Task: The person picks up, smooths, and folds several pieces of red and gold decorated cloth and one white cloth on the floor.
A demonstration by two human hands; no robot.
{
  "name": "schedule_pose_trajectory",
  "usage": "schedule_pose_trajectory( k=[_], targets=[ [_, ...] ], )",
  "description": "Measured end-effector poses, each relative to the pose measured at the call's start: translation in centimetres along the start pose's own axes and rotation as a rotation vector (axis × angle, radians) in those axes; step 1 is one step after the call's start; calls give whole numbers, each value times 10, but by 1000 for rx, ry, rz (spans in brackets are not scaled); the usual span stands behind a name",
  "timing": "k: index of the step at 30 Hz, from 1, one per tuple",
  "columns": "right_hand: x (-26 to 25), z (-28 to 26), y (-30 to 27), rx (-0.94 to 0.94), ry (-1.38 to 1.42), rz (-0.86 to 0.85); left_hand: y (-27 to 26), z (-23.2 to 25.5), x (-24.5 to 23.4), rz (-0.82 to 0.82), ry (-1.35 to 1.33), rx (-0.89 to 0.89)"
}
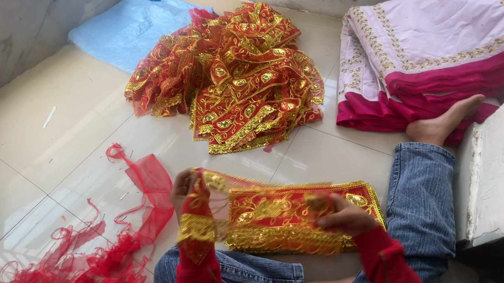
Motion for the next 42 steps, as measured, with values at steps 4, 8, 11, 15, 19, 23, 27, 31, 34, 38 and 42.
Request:
schedule_pose_trajectory(
  k=[4,8,11,15,19,23,27,31,34,38,42],
  targets=[
    [-48,-22,-41,118,-147,273,4,-20,-2,-278,876,-358],
    [-97,2,-49,172,-678,419,-19,-57,0,-473,1688,-338],
    [-123,23,-52,237,-920,559,-24,-80,7,-582,1726,-196],
    [-133,30,-55,186,-998,578,-23,-77,3,-503,1834,-225],
    [-129,31,-57,329,-876,547,-22,-63,-22,-490,1995,-650],
    [-120,22,-54,308,-974,524,-22,-67,-35,-438,2058,-809],
    [-114,19,-55,454,-926,518,-24,-74,-40,-462,2051,-812],
    [-126,30,-53,477,-967,524,-24,-76,-46,-407,1979,-873],
    [-134,34,-51,309,-1102,534,-23,-75,-52,-412,1935,-826],
    [-134,29,-57,399,-1031,561,-23,-60,-37,-427,1753,-842],
    [-133,17,-68,351,-999,632,-15,-42,-22,-402,1106,-891]
  ],
)
Point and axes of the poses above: each hand's wrist, its own y-axis towards the middle knuckle, its own x-axis out of the palm, z = x × y, the point moved 3 cm from there along y, towards the middle knuckle, and after that the axes turned 9 degrees about -y, right-handed, at the moved point
